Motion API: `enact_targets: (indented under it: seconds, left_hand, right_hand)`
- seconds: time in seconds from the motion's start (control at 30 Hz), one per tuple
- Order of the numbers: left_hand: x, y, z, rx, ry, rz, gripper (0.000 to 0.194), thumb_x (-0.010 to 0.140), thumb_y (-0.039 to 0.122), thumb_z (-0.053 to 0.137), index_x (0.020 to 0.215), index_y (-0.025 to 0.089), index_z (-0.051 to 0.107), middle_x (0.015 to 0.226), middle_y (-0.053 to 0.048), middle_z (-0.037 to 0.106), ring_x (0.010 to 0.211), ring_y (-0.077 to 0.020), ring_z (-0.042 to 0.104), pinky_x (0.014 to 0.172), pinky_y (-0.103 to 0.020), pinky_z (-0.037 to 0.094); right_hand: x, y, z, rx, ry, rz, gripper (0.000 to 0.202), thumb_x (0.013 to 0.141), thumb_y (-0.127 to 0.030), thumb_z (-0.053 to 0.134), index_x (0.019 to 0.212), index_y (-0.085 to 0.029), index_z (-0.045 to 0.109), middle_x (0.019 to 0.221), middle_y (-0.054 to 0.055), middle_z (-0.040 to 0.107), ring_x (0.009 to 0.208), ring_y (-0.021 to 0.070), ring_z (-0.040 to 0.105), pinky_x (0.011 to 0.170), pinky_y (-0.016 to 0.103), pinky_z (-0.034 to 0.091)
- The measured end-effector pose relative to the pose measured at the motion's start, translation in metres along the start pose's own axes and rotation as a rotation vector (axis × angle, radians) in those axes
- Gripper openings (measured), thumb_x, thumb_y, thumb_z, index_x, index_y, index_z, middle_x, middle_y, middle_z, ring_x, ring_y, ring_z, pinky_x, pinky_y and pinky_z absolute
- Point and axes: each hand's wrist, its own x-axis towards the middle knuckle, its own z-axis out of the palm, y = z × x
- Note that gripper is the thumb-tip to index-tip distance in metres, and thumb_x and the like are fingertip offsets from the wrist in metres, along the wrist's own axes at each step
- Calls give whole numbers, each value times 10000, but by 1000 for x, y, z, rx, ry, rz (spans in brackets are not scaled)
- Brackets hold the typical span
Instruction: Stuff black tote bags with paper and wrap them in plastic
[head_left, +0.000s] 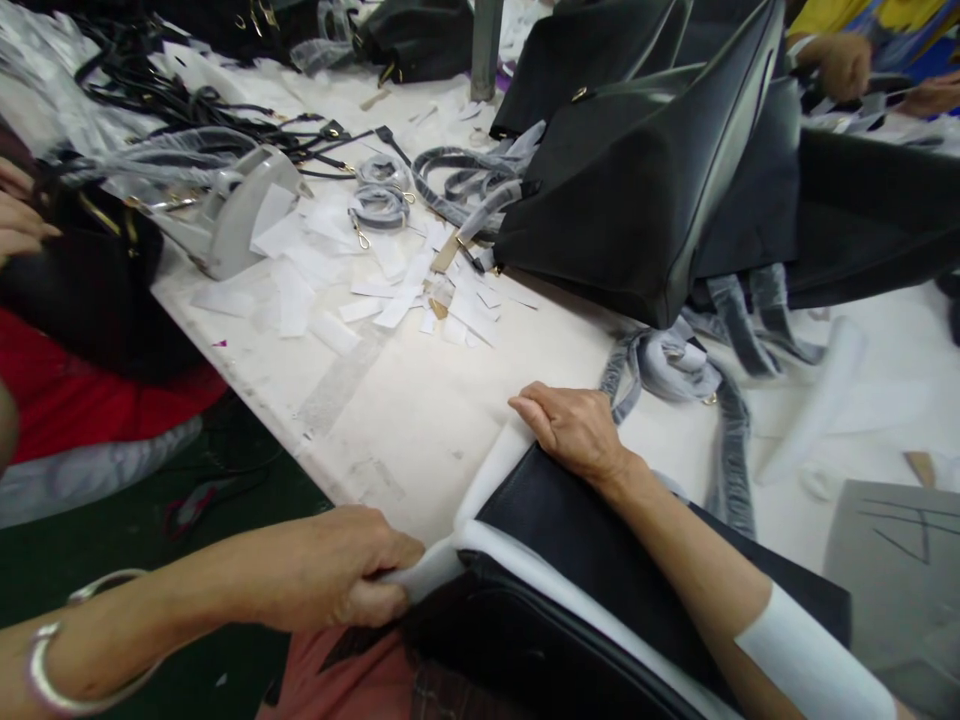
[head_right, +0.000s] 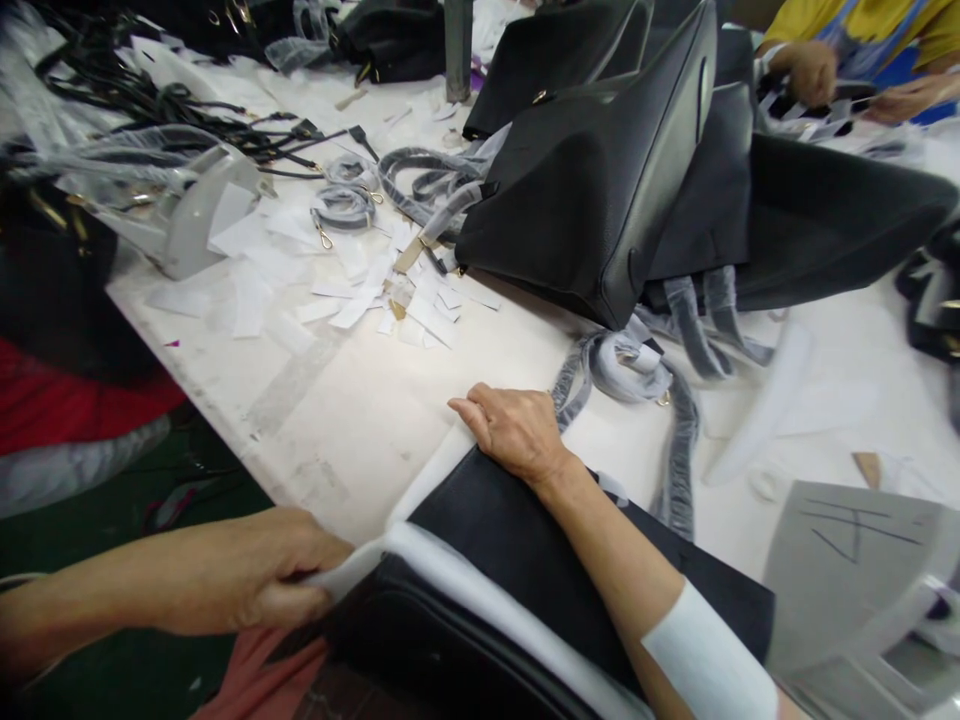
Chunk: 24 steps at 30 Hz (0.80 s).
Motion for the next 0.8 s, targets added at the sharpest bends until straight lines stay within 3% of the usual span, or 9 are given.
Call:
enact_targets:
  seconds: [0.13, 0.23, 0.33, 0.4, 0.57, 0.67, 0.8]
  left_hand:
    - [15, 10, -34, -42, -119, 2, 99, 802, 281, 563, 782, 189, 593, 688, 30, 539, 638, -124, 481, 569, -213, 353]
    - [46, 18, -53, -75, 75, 118, 201, 846, 338, 541, 949, 183, 616, 819, 5, 607, 736, -140, 532, 642, -220, 396]
    - [85, 23, -48, -142, 352, 164, 190, 862, 344, 519, 927, 175, 574, 746, 17, 580, 680, -133, 541, 620, -231, 407]
    - [106, 24, -39, -223, 453, 154, 160, 869, 332, 499, 876, 178, 542, 643, 45, 525, 575, -117, 519, 566, -232, 400]
    - [127, 26, -29, -300, 470, 193, 199, 820, 324, 560, 940, 165, 553, 622, 59, 496, 550, -114, 496, 536, -238, 380]
    - [133, 26, -28, -106, 510, 222, 241, 875, 362, 490, 789, 156, 581, 669, 11, 525, 637, -136, 506, 589, -261, 380]
    - [150, 28, -26, 160, 534, 253, 174, 846, 241, 488, 869, 153, 636, 824, -59, 643, 761, -189, 572, 688, -300, 425]
  right_hand:
    - [0, 1, -2, 10, 46, -9, 485, 1030, -449, 336, 762, -197, 653, 600, 9, 646, 545, 123, 567, 559, 273, 293]
    - [0, 1, -5, 42, 91, -49, 450, 1033, -386, 347, 772, -186, 653, 621, 17, 642, 563, 122, 562, 593, 260, 330]
    - [0, 0, -8, 59, 143, -62, 419, 1027, -345, 369, 764, -181, 651, 635, 25, 648, 574, 126, 567, 613, 257, 355]
    - [0, 0, -10, 60, 160, -68, 411, 1023, -336, 384, 753, -182, 652, 637, 28, 652, 576, 126, 571, 617, 258, 365]
    - [2, 1, -14, 6, 150, -98, 416, 1011, -364, 431, 716, -185, 664, 579, 16, 619, 534, 119, 543, 587, 260, 357]
    - [4, 0, -17, -13, 133, -111, 430, 1013, -368, 426, 713, -181, 670, 576, 17, 621, 524, 116, 538, 572, 264, 352]
    - [6, -4, -23, 10, 92, -139, 461, 1007, -396, 442, 656, -187, 653, 562, 13, 614, 532, 118, 542, 574, 269, 350]
